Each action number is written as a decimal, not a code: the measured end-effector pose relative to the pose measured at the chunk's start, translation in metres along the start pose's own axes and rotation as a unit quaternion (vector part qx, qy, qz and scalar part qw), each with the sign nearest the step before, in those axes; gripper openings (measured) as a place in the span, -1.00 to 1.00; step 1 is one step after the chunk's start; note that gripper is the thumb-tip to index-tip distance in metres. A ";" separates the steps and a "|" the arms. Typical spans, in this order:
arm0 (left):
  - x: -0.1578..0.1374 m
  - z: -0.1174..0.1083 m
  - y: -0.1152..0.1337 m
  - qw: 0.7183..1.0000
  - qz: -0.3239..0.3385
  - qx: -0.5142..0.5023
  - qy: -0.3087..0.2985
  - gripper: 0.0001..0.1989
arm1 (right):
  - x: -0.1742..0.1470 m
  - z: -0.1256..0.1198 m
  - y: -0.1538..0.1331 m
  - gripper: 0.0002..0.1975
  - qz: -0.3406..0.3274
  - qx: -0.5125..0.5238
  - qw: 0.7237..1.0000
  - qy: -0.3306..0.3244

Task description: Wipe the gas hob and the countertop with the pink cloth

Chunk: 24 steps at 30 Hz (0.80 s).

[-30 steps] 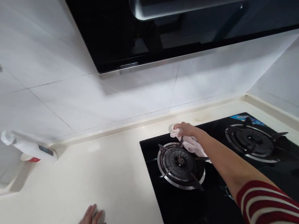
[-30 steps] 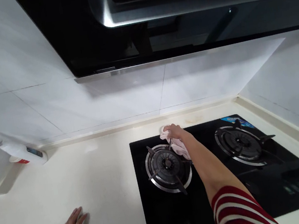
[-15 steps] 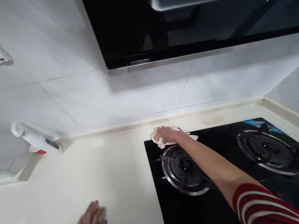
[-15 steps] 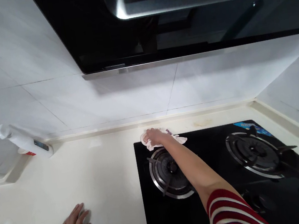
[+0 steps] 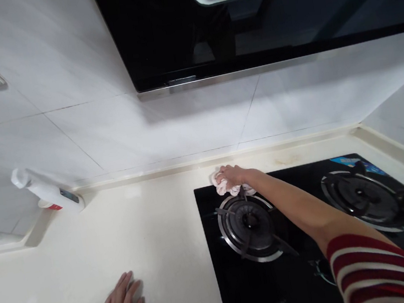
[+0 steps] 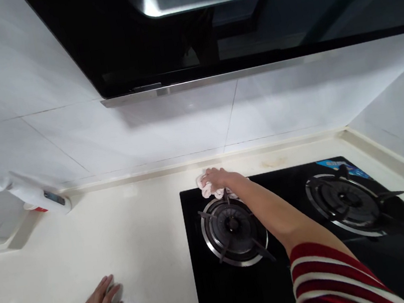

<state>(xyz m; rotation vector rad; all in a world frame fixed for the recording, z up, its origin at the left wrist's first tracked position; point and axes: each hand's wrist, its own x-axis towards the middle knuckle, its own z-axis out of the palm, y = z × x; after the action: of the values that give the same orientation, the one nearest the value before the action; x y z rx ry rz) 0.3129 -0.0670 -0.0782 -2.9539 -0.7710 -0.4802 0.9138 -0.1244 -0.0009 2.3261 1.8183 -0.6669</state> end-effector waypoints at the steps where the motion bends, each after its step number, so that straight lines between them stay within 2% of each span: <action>1: 0.000 0.000 0.000 1.000 0.000 -0.001 0.000 -0.64 | -0.003 -0.001 0.010 -0.55 0.019 0.010 1.000 0.003; 5: -0.001 0.002 -0.002 1.000 0.001 -0.004 -0.002 -0.63 | -0.014 0.002 0.040 -0.50 0.089 0.040 0.995 0.025; 8: -0.001 0.002 -0.003 1.000 0.006 -0.001 -0.001 -0.62 | -0.023 0.009 0.054 -0.51 0.118 0.050 0.991 0.042; 15: -0.001 0.004 -0.005 1.000 0.009 -0.002 0.007 -0.62 | -0.058 0.032 0.069 -0.62 0.099 0.059 0.991 0.071; 19: -0.002 0.006 -0.007 1.000 0.007 0.001 0.000 -0.62 | -0.083 0.048 0.077 -0.62 0.114 0.057 0.987 0.093; 24: -0.003 0.011 -0.011 1.000 -0.004 -0.003 0.002 -0.61 | -0.115 0.070 0.098 -0.58 0.212 0.051 0.964 0.153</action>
<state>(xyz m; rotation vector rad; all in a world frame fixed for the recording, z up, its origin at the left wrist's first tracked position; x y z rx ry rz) 0.3084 -0.0568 -0.0898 -2.9554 -0.7828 -0.4885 0.9668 -0.2786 -0.0340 2.8920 1.3226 -0.3620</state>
